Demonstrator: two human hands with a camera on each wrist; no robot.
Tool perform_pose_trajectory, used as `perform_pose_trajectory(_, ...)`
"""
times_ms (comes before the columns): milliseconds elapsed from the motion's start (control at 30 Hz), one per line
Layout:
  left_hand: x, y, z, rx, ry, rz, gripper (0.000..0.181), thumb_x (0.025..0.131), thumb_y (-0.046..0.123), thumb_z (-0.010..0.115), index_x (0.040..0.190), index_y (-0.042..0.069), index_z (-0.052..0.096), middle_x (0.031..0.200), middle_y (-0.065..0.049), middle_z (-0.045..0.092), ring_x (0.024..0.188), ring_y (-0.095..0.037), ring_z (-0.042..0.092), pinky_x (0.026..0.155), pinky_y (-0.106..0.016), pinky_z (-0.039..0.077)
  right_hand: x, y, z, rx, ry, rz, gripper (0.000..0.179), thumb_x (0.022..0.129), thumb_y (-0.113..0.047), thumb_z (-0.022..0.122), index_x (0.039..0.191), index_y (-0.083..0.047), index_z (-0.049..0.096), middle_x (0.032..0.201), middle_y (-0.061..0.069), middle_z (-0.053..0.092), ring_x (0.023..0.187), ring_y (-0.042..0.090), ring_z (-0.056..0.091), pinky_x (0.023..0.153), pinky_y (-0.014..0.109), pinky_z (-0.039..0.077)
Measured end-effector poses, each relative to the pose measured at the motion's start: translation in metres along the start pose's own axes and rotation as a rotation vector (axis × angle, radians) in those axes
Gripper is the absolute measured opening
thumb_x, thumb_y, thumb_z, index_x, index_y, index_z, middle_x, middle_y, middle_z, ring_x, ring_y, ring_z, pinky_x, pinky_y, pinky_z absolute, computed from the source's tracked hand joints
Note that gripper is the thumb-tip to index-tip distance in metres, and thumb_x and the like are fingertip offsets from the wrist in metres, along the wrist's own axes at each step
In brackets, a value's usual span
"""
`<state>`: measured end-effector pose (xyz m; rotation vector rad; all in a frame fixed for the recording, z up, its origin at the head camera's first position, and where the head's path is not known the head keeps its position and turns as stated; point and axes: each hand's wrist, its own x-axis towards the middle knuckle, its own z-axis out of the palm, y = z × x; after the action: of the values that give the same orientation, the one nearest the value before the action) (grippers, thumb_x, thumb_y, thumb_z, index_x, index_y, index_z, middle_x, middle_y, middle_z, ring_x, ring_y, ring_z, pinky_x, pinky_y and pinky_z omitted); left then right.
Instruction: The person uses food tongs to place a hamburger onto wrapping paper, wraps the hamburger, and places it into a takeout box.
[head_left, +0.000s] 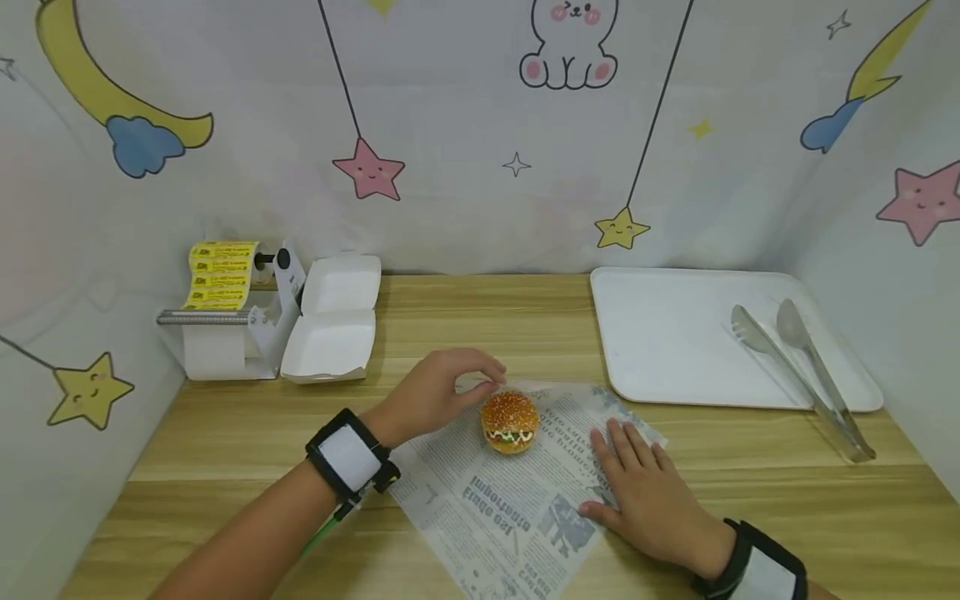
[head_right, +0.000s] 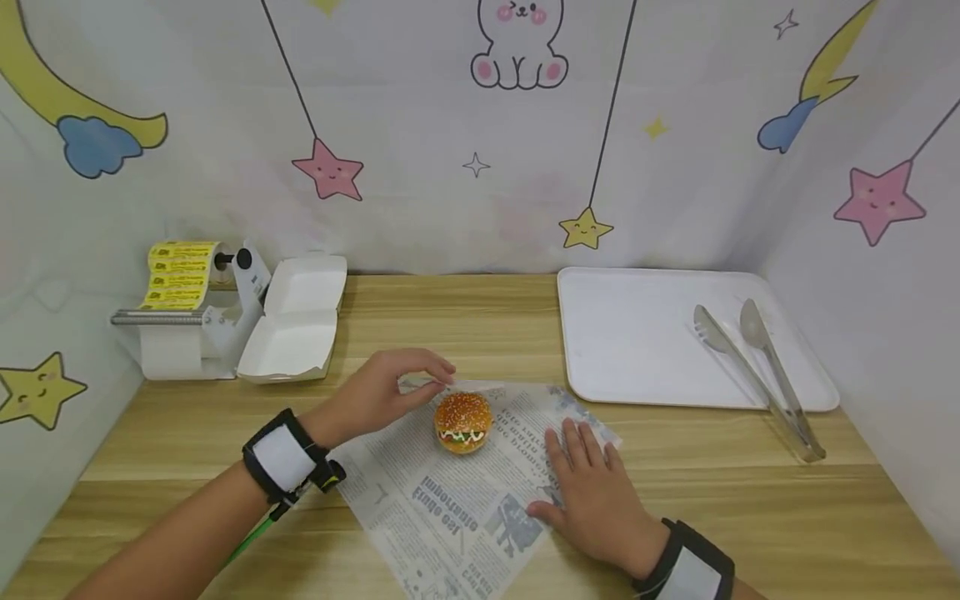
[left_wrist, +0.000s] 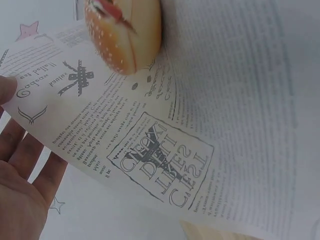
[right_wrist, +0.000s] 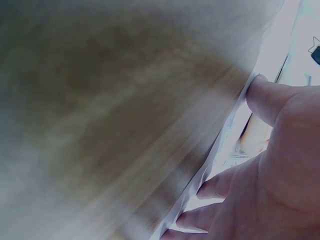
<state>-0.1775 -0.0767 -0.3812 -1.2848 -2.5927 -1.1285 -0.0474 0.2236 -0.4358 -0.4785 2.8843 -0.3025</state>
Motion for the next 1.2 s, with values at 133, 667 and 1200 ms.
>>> perform_pose_trajectory(133,-0.016,0.010,0.008,0.078,-0.033,0.115,0.016,0.093,0.006,0.080,0.106,0.014,0.079,0.121,-0.002,0.077,0.118,-0.019,0.072,0.103,-0.035,0.057,-0.002,0.001,-0.001,-0.013,0.016,0.004,0.092,0.097,-0.057,0.067,0.160,0.004,0.038,0.166,0.035,0.028,0.153,0.055,0.028,0.111,0.079,0.032)
perform_pose_trajectory(667,-0.048,0.018,0.033,0.293,-0.178,0.134,0.019,0.090,0.036,0.085,0.099,0.019,0.081,0.141,-0.003,0.069,0.134,-0.021,0.063,0.114,-0.039,0.049,-0.002,0.001,0.001,-0.027,0.027,-0.004,0.091,0.097,-0.057,0.068,0.159,0.004,0.040,0.165,0.035,0.031,0.153,0.055,0.030,0.111,0.079,0.033)
perform_pose_trajectory(1200,-0.030,0.015,0.044,0.281,-0.136,0.016,0.033,0.091,0.012,0.083,0.124,0.014,0.077,0.129,0.000,0.068,0.123,-0.015,0.063,0.106,-0.030,0.053,0.000,0.000,0.001,0.064,-0.016,0.013,0.094,0.098,-0.055,0.068,0.161,0.005,0.034,0.168,0.035,0.022,0.155,0.056,0.022,0.113,0.081,0.026)
